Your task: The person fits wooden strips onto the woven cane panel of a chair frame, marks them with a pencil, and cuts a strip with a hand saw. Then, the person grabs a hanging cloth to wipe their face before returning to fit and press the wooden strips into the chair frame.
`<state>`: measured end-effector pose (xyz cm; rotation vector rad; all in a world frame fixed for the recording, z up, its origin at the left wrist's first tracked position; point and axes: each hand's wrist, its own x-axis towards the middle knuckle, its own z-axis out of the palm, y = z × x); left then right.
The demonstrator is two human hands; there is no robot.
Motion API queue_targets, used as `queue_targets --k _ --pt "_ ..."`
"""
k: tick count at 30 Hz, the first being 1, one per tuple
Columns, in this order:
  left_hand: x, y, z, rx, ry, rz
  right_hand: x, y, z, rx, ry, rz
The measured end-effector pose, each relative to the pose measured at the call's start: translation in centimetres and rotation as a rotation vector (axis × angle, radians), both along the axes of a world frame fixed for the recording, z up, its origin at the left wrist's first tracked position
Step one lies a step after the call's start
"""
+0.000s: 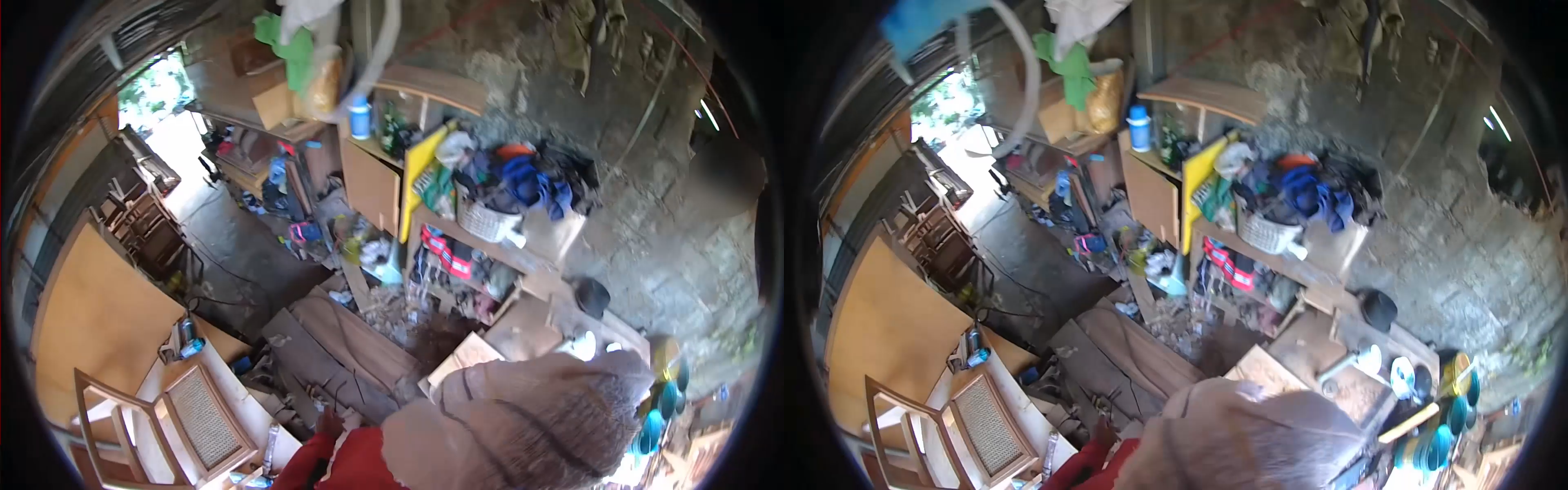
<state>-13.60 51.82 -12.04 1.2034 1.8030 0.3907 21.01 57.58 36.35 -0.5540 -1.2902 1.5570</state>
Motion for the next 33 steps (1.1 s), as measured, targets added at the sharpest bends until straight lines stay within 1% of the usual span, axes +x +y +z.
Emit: queue_targets --k 1,2,3,5,6,7,8,9,10,11,12,14,15,16,18,19,20,22,25,26,28,29,30,31,32,33 --pt "-0.6 0.5 -3.5 0.529 0.32 -0.248 0.9 -0.2 0.6 0.007 0.028 -0.021" --pt "-2.0 -0.8 -6.2 1.054 0.627 -0.499 1.8 -0.5 1.3 0.001 0.062 -0.033" --pt "-2.8 -2.9 -4.3 0.754 0.439 -0.386 3.1 -1.0 1.8 -0.024 0.094 -0.046" --pt "-0.4 -0.4 -0.3 0.229 0.038 -0.12 5.5 -1.8 1.1 -0.114 0.104 -0.084" --pt "-0.3 -0.2 -0.5 0.222 0.006 -0.087 6.6 -2.3 -0.3 -0.171 0.062 -0.099" --pt "-1.1 -0.8 -3.1 0.216 -0.032 -0.057 7.6 -2.4 -2.4 -0.205 -0.008 -0.117" --pt "-0.9 -0.6 -4.6 0.208 -0.068 -0.032 8.3 -2.9 -6.1 -0.245 -0.113 -0.111" --pt "-0.2 -1.2 -0.5 0.17 0.027 -0.073 8.8 -3.5 -10.3 -0.265 -0.218 -0.09" --pt "-1.1 -1.7 -3.8 0.419 0.342 -0.381 9.1 -4.2 -15.1 -0.278 -0.308 -0.047" --pt "-2.1 -2.1 -7.3 0.725 0.734 -0.583 9.2 -5.3 -19.3 -0.304 -0.389 0.013" --pt "-2.3 -2.1 -6.8 0.541 0.529 -0.548 9.2 -6.5 -22.4 -0.385 -0.462 0.07" --pt "-2.6 -2.0 -5.2 0.181 0.18 -0.369 7.1 -7.6 -20.0 -0.676 -0.712 0.217" --pt "-2.2 -2.4 -4.3 0.271 0.278 -0.363 7.4 -9.6 -21.9 -0.397 -0.787 0.106" --pt "-1.9 -1.7 -3.7 0.166 0.258 -0.292 7.9 -11.3 -23.0 -0.124 -0.854 -0.001" --pt "-1.4 -0.5 -2.9 -0.043 0.223 -0.144 10.6 -12.1 -26.2 -0.3 -0.872 0.264" --pt "-1.4 -0.3 -3.0 -0.01 0.102 -0.103 12.0 -13.2 -29.4 -0.362 -0.895 0.254" --pt "-1.4 0.0 -3.1 0.045 0.095 -0.114 13.4 -14.3 -32.7 -0.423 -0.917 0.243" --pt "-0.9 1.0 -3.4 0.125 0.141 -0.155 14.8 -12.9 -32.3 -0.302 -1.107 0.443" --pt "-0.3 2.5 -3.3 0.159 0.169 -0.195 14.2 -12.9 -30.6 -0.139 -1.035 0.006" --pt "0.1 2.9 -3.3 0.163 0.176 -0.204 13.4 -12.6 -30.1 -0.005 -1.061 -0.179" --pt "0.3 3.3 -3.1 0.159 0.187 -0.23 13.2 -11.2 -28.0 -0.425 -1.109 0.021" --pt "0.3 3.6 -3.0 0.16 0.192 -0.249 12.9 -12.1 -32.8 -0.595 -0.891 -0.119" --pt "0.5 4.0 -2.7 0.159 0.193 -0.263 13.1 -12.8 -35.7 -0.449 -1.014 -0.135" --pt "0.9 4.3 -2.6 0.154 0.199 -0.271 12.8 -13.1 -35.7 -0.297 -1.136 -0.144" --pt "1.1 4.5 -2.5 0.147 0.201 -0.278 12.6 -13.9 -35.7 -0.392 -1.194 -0.199" --pt "1.1 4.7 -2.3 0.149 0.204 -0.273 11.6 -14.2 -32.9 -0.49 -1.246 -0.254"
